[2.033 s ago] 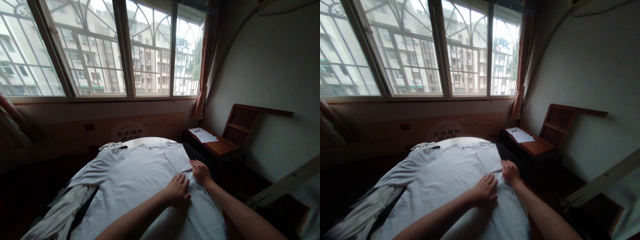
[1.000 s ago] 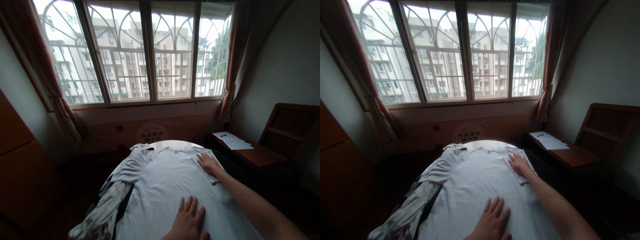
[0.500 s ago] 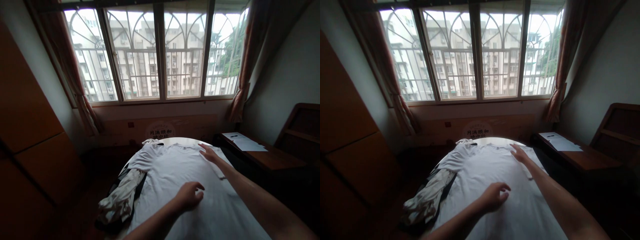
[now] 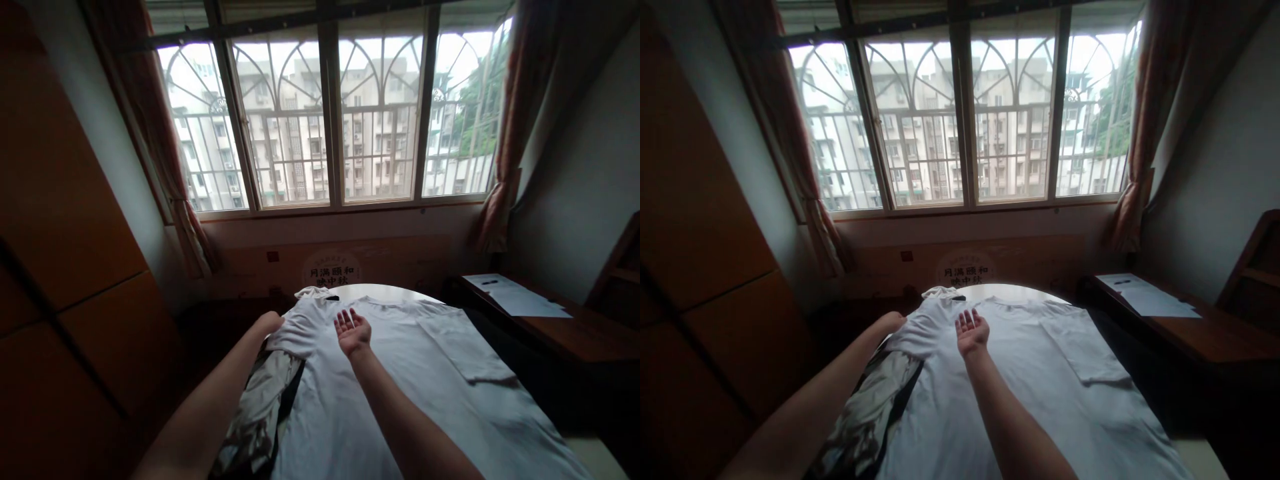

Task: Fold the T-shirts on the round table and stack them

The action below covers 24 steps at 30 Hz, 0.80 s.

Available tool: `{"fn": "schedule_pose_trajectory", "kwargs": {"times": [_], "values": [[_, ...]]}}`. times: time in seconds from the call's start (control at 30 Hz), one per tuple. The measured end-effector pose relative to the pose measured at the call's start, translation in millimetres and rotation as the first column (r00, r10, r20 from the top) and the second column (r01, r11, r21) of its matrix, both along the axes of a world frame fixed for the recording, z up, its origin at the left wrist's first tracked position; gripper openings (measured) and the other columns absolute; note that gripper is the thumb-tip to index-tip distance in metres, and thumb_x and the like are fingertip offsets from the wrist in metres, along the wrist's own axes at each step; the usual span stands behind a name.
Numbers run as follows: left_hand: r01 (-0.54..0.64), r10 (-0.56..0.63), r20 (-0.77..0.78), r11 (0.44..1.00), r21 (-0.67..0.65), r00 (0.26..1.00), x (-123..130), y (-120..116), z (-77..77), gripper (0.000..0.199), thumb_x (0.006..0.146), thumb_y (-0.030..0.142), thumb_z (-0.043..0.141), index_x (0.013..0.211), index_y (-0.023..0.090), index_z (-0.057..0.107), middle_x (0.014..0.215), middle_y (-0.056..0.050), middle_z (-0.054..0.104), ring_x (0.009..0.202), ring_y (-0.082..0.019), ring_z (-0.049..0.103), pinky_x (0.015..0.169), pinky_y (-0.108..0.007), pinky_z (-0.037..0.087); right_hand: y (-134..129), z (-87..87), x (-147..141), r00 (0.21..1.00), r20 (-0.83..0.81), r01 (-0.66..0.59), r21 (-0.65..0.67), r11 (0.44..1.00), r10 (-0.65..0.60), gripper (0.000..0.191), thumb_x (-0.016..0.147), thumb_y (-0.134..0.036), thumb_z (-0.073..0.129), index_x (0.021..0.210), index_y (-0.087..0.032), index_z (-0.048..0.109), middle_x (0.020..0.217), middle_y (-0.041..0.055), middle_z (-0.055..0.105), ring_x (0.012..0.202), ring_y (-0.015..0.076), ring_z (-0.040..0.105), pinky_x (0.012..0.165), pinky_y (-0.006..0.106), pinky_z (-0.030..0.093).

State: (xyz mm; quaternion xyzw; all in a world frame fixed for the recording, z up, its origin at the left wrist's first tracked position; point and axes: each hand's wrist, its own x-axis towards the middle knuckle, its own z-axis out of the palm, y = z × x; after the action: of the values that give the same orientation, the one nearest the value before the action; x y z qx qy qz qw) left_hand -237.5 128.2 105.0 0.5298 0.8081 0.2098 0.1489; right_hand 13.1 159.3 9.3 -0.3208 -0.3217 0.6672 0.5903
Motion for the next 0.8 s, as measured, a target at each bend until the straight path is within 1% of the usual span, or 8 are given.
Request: {"fn": "schedule_pose_trajectory", "kwargs": {"times": [0.07,0.17,0.33,0.43,0.5,0.57,0.7,0.8], "values": [[-0.033,0.033,0.014,0.999,-0.034,0.999,-19,12,-15.3,0.032,0.093,0.041,0.064,0.112,0.015,0.065,0.112,-0.007,0.068,0.101,-0.022,0.067,0.089,-0.042,0.055,-3,-8.0,-19,0.998,-0.057,-0.007,-0.021,1.000,0.006,0.038,0.082,-0.041,0.033,0.111,-0.029,0.055,0.107,0.0091,0.068,0.109,0.0235,0.067,0.102,0.050,0.049],[-0.054,0.056,0.029,0.996,-0.075,0.998,-38,33,-37.3,0.033,0.094,0.038,0.064,0.120,0.017,0.063,0.121,-0.009,0.065,0.107,-0.023,0.065,0.091,-0.044,0.056,0,-17.5,-36,0.995,-0.098,-0.018,-0.031,0.999,0.015,0.040,0.082,-0.044,0.033,0.111,-0.029,0.055,0.115,0.0098,0.066,0.115,0.0232,0.064,0.103,0.049,0.048],[-0.045,0.052,0.055,0.993,-0.111,0.997,-54,68,-72.3,0.032,0.094,0.036,0.064,0.119,0.016,0.063,0.120,-0.008,0.065,0.105,-0.023,0.065,0.089,-0.042,0.057,16,-28.9,-44,0.996,-0.087,-0.042,-0.063,0.997,0.036,0.053,0.085,-0.050,0.025,0.128,-0.031,0.049,0.137,0.0104,0.057,0.127,0.0232,0.058,0.103,0.050,0.046],[-0.049,0.055,0.056,0.994,-0.100,0.997,-61,78,-84.8,0.028,0.094,0.035,0.065,0.113,0.015,0.065,0.116,-0.007,0.067,0.104,-0.022,0.065,0.090,-0.042,0.056,22,-33.2,-45,0.994,-0.056,-0.096,-0.117,0.989,0.090,0.063,0.086,-0.049,0.017,0.142,-0.030,0.039,0.147,0.0123,0.050,0.132,0.0229,0.054,0.102,0.049,0.047],[-0.057,0.061,0.050,0.995,-0.077,0.997,-64,80,-87.9,0.024,0.093,0.034,0.065,0.107,0.015,0.066,0.112,-0.006,0.068,0.103,-0.021,0.066,0.090,-0.042,0.055,22,-35.1,-46,0.990,-0.029,-0.141,-0.135,0.981,0.139,0.069,0.086,-0.050,0.013,0.149,-0.028,0.031,0.152,0.0133,0.045,0.134,0.0225,0.053,0.101,0.047,0.048],[-0.061,0.063,0.047,0.997,-0.045,0.997,-65,80,-87.6,0.020,0.091,0.032,0.068,0.099,0.014,0.068,0.105,-0.006,0.071,0.100,-0.021,0.067,0.090,-0.039,0.054,21,-36.3,-48,0.987,-0.014,-0.162,-0.128,0.978,0.162,0.071,0.087,-0.051,0.012,0.152,-0.028,0.027,0.153,0.0136,0.044,0.134,0.0227,0.053,0.101,0.047,0.048],[-0.100,0.098,0.054,0.994,0.038,0.994,-62,77,-79.2,0.010,0.079,0.023,0.074,0.082,0.015,0.068,0.094,-0.008,0.074,0.098,-0.024,0.068,0.081,-0.028,0.050,18,-36.0,-50,0.986,-0.099,-0.146,-0.153,0.977,0.132,0.066,0.089,-0.050,0.018,0.151,-0.031,0.031,0.147,0.0125,0.052,0.133,0.0235,0.053,0.102,0.049,0.047],[-0.147,0.137,0.093,0.982,0.115,0.986,-61,79,-66.9,0.007,0.083,0.024,0.068,0.082,0.018,0.063,0.099,-0.009,0.074,0.103,-0.023,0.066,0.078,-0.024,0.047,16,-34.0,-47,0.983,-0.146,-0.140,-0.165,0.976,0.116,0.064,0.089,-0.048,0.023,0.150,-0.032,0.034,0.145,0.0119,0.053,0.133,0.0233,0.054,0.103,0.049,0.046]]}}
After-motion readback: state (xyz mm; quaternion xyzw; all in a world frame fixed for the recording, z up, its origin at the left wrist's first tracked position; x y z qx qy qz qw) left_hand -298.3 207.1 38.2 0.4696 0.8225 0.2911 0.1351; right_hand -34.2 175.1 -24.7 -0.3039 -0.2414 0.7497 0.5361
